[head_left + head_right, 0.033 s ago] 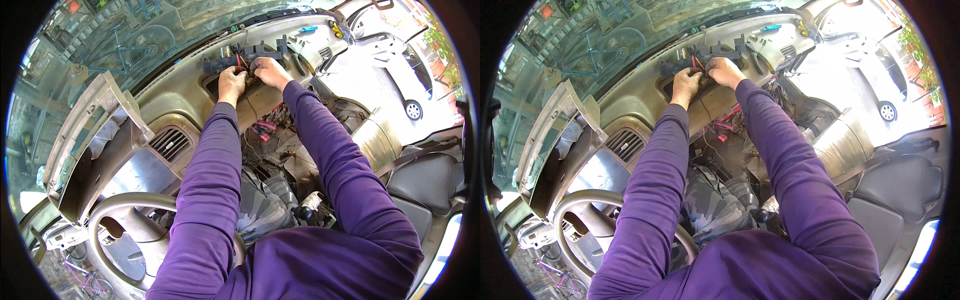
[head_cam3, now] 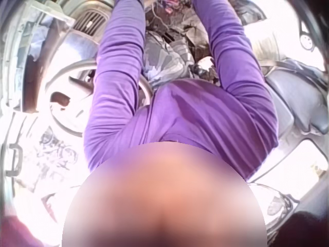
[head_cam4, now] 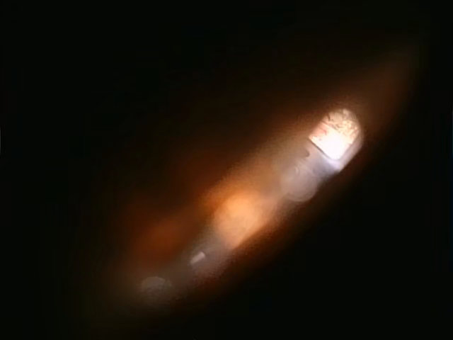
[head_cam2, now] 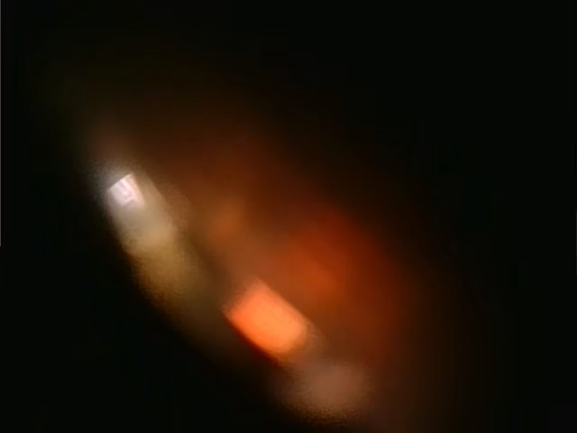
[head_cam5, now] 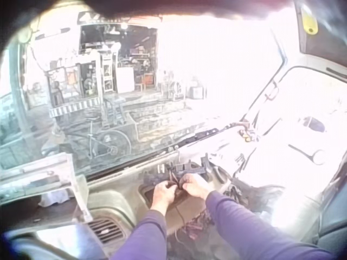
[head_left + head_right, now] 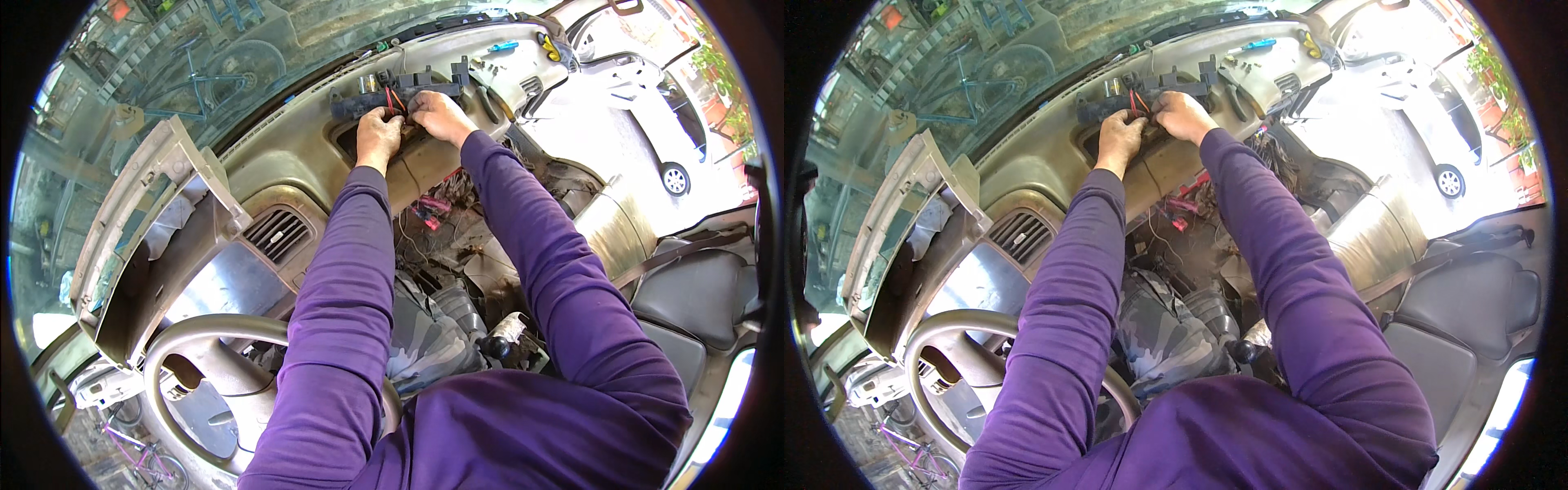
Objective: The person works on the vehicle's dashboard wiring, stripping a black cable and connecting red and black wires to a fuse box area. They manipulate connectors and wires with their hands, then reach toward the ignition area.
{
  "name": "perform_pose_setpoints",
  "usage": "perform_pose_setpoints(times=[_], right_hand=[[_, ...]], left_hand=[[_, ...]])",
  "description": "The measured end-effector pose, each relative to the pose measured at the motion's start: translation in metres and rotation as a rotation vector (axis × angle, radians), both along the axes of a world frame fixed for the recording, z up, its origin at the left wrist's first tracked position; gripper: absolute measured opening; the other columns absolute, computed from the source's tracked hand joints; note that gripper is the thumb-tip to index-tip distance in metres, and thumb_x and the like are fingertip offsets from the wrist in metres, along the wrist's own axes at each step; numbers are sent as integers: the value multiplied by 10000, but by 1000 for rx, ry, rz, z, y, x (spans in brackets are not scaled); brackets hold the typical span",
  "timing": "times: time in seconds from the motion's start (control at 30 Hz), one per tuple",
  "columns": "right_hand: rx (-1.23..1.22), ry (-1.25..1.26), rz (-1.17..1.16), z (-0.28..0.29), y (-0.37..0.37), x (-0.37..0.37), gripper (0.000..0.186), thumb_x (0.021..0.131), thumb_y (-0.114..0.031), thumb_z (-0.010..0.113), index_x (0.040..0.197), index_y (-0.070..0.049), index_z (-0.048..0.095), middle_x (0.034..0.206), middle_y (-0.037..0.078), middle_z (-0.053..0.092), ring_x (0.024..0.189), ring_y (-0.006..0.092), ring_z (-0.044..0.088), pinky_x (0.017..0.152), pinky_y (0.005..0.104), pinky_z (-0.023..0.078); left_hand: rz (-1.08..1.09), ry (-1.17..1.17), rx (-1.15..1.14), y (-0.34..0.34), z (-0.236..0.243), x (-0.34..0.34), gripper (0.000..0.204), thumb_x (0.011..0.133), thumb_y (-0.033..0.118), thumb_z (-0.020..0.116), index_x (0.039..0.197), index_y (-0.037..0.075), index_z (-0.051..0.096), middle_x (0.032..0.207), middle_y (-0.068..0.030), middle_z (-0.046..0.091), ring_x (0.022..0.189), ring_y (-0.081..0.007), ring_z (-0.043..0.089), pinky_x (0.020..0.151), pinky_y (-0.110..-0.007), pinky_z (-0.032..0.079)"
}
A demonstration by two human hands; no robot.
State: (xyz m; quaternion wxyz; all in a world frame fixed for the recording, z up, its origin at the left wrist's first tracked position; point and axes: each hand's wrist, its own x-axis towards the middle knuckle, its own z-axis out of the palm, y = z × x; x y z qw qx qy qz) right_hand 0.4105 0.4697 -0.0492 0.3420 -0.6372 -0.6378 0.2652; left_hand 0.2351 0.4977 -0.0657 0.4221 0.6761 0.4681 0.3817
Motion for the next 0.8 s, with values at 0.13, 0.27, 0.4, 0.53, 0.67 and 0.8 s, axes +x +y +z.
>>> perform_pose_setpoints(times=[0.13,0.27,0.4,0.53,0.67,0.8], right_hand=[[50,-49,-18,-1,-2,-6,309,847,-183,716,1071,30,715,1025,197,753,958,291,727,852,363,552],[5,-258,-88,-1,-3,-13,389,854,-354,738,1096,-49,739,1058,210,731,999,392,698,868,441,544],[71,-378,-158,-7,9,-5,422,894,-404,698,1047,-12,714,1033,254,711,995,434,681,848,486,537],[44,-308,-187,10,1,-19,371,845,-353,699,997,-16,728,1000,252,716,1011,432,674,867,492,534],[107,-207,-121,17,-6,-16,315,812,-256,642,981,-17,757,955,239,724,959,398,703,854,437,539],[87,-170,-116,16,-9,-10,326,789,-211,605,996,-13,762,966,233,730,957,381,710,860,408,539]], left_hand=[[69,91,80,-1,-2,1,264,863,193,691,1035,-4,728,1030,-268,718,999,-428,689,895,-441,531],[122,111,108,-7,-1,2,244,855,176,653,1005,-8,708,1024,-289,703,1017,-447,677,894,-458,533],[117,39,154,-3,10,9,272,807,169,666,996,-25,682,1006,-310,693,1019,-455,676,874,-448,543],[120,-12,128,-6,9,4,299,776,136,701,1038,-6,692,1038,-266,711,1033,-433,682,879,-441,544],[126,41,20,-15,19,2,307,829,169,675,1110,65,744,1067,-243,718,1031,-407,689,926,-459,547],[122,120,31,-19,28,1,315,835,189,700,1121,60,736,1081,-243,719,1048,-415,683,926,-471,545]])
